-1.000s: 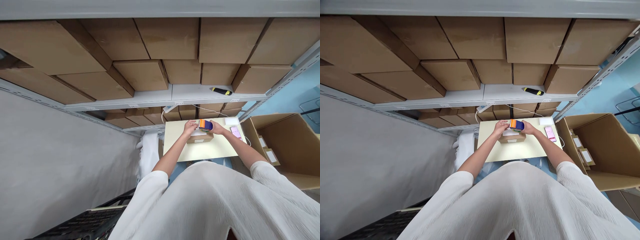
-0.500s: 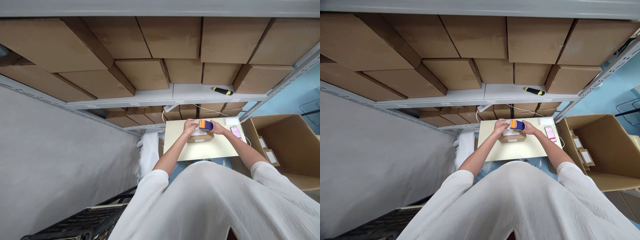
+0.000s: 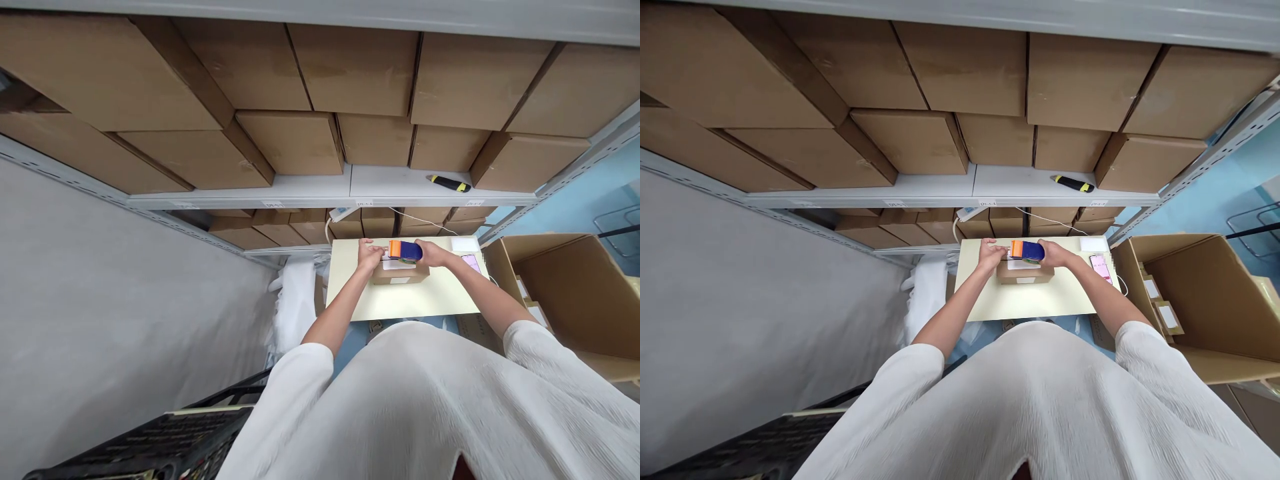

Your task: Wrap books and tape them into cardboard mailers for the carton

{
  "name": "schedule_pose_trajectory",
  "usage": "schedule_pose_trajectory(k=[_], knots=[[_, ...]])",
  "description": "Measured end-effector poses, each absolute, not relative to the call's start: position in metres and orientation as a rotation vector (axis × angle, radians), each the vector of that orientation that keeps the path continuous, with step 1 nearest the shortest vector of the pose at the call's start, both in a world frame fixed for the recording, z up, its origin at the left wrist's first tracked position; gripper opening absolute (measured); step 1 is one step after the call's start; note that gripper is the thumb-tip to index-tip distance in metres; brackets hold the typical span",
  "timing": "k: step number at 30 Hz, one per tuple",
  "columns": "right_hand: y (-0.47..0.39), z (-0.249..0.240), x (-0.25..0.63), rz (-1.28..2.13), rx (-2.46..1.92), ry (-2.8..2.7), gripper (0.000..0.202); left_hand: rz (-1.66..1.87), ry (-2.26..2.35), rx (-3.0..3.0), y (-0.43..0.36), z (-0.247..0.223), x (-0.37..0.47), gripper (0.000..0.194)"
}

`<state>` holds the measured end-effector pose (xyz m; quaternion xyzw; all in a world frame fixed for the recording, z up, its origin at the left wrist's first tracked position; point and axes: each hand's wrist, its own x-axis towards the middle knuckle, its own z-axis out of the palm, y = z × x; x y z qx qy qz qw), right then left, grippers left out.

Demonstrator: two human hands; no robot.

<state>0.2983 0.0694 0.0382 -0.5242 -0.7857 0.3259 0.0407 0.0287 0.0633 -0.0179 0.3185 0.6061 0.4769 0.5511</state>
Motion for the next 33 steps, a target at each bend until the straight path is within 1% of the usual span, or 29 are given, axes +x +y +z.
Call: schedule_pose_trajectory(k=[8, 15, 19, 24, 33], knots=[[0.079, 0.057, 0.297, 0.998, -1.607, -2.526, 0.039, 1.207, 1.445, 0.746, 0.065, -0.024, -0.005, 0.061], [0.086, 0.07, 0.29, 0.838, -1.686, -2.719, 0.039, 1.2, 1.541, 0.665, 0.061, -0.042, -0.04, 0.062], [0.088, 0.07, 0.293, 0.746, -1.727, -2.794, 0.039, 1.137, 1.598, 0.677, 0.056, -0.054, -0.063, 0.06], [0.094, 0.062, 0.283, 0.715, -1.793, -2.843, 0.044, 1.146, 1.584, 0.638, 0.05, -0.072, -0.062, 0.057], [0.094, 0.063, 0.274, 0.698, -1.845, -2.856, 0.037, 1.141, 1.536, 0.507, 0.038, -0.111, -0.045, 0.054]])
